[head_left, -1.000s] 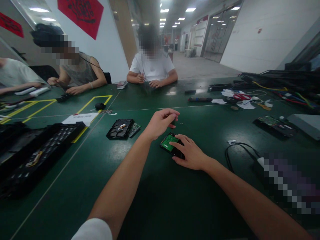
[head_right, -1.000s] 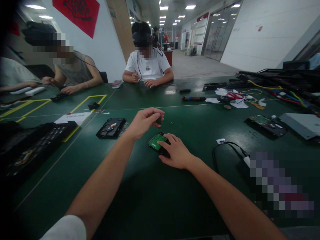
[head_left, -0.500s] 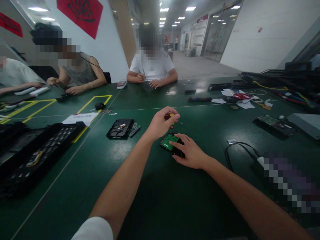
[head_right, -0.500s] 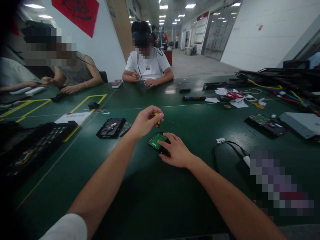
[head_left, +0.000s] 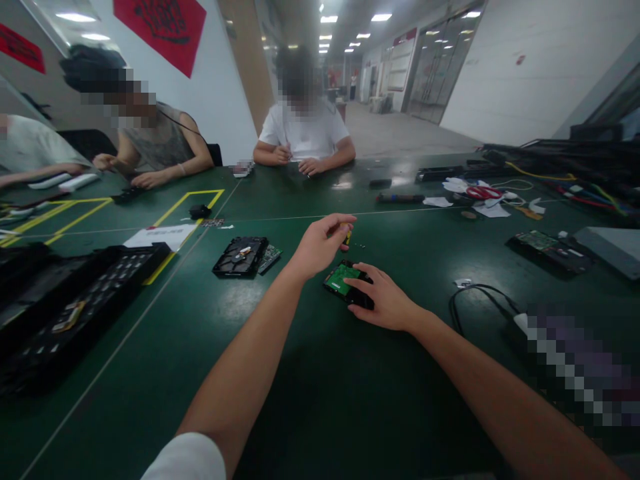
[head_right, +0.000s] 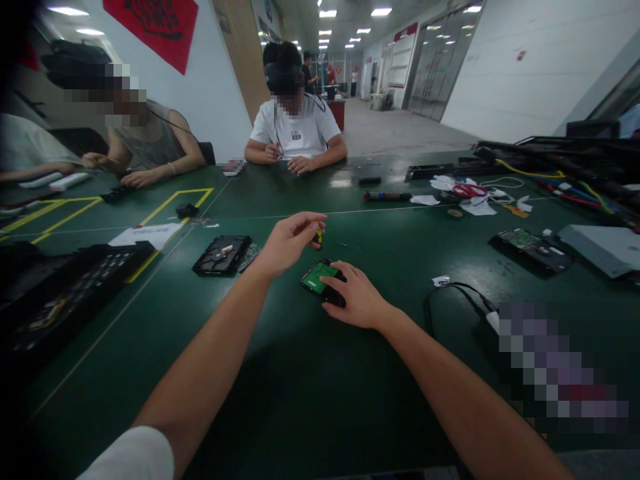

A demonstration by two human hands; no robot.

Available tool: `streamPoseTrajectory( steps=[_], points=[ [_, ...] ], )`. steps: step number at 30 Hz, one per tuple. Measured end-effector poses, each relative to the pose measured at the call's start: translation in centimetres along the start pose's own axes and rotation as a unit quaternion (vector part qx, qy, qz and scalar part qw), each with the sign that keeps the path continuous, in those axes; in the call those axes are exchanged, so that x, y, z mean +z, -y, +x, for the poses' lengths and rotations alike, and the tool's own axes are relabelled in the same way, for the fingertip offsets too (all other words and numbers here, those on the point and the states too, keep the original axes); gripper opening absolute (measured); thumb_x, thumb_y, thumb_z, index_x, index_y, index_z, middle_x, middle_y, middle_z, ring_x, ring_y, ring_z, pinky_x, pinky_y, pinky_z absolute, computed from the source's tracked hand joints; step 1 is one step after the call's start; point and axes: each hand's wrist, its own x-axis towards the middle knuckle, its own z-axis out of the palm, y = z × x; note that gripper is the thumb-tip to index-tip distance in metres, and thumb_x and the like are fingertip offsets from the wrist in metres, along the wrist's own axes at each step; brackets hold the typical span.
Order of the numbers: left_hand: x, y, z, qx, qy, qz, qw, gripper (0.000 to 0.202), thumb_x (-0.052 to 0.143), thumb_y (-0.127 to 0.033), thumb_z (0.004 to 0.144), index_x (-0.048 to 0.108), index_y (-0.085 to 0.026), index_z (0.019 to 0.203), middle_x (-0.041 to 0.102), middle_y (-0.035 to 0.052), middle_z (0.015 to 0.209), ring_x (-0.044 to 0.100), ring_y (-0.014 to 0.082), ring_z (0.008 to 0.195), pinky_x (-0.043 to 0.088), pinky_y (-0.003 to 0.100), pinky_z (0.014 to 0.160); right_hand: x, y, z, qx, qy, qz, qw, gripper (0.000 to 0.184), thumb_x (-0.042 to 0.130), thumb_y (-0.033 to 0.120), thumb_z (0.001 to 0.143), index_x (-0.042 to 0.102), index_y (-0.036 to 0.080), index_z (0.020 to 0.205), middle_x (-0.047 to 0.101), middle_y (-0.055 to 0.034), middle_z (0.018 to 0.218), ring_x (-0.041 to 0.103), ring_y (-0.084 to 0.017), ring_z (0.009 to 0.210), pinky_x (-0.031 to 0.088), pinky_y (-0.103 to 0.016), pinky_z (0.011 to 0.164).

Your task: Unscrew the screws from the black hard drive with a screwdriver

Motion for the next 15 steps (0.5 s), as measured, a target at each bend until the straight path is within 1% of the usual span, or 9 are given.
streamPoseTrajectory(
  steps=[4, 8, 12, 15],
  points=[
    [0.01, 0.09, -0.01, 0.023, -0.003, -0.001, 1.0, 0.021, 0.063, -0.029, 0.098, 0.074, -0.019, 0.112, 0.066, 0.005, 0.102, 0.063, 0.0125, 0.083, 0.063, 0.025, 0.07, -0.03, 0.1, -0.02, 0.001, 0.003, -0.009, 1.0, 0.061, 0.07, 0.051, 0.094, 0.058, 0.027, 0.148, 0.044, -0.0167, 0.16, 0.036, -0.041, 0.152, 0.034, -0.066, 0.12],
    [0.11, 0.18, -0.05, 0.01, -0.015, -0.008, 1.0, 0.017, 0.069, -0.027, 0.094, 0.072, -0.017, 0.106, 0.063, 0.0023, 0.09, 0.063, 0.0114, 0.076, 0.064, 0.025, 0.066, 0.02, 0.17, -0.06, 0.006, 0.007, -0.013, 1.0, 0.062, 0.071, 0.051, 0.094, 0.056, 0.029, 0.15, 0.045, -0.0159, 0.159, 0.034, -0.042, 0.153, 0.032, -0.067, 0.121],
    [0.33, 0.26, -0.13, 0.008, -0.03, -0.013, 0.999, 0.019, 0.075, -0.029, 0.089, 0.069, -0.016, 0.101, 0.062, 0.0028, 0.092, 0.064, 0.0121, 0.077, 0.063, 0.023, 0.061, 0.0, 0.23, -0.07, 0.009, 0.01, -0.008, 1.0, 0.062, 0.07, 0.051, 0.094, 0.056, 0.029, 0.15, 0.043, -0.016, 0.161, 0.034, -0.042, 0.153, 0.033, -0.068, 0.12],
    [0.44, 0.3, -0.16, 0.014, -0.025, -0.016, 0.999, 0.022, 0.078, -0.03, 0.087, 0.069, -0.016, 0.101, 0.063, 0.0039, 0.094, 0.064, 0.0128, 0.079, 0.061, 0.022, 0.058, -0.03, 0.24, -0.08, 0.01, 0.009, -0.01, 1.0, 0.062, 0.069, 0.052, 0.094, 0.056, 0.029, 0.15, 0.044, -0.0158, 0.16, 0.035, -0.042, 0.153, 0.033, -0.068, 0.12]
  ],
)
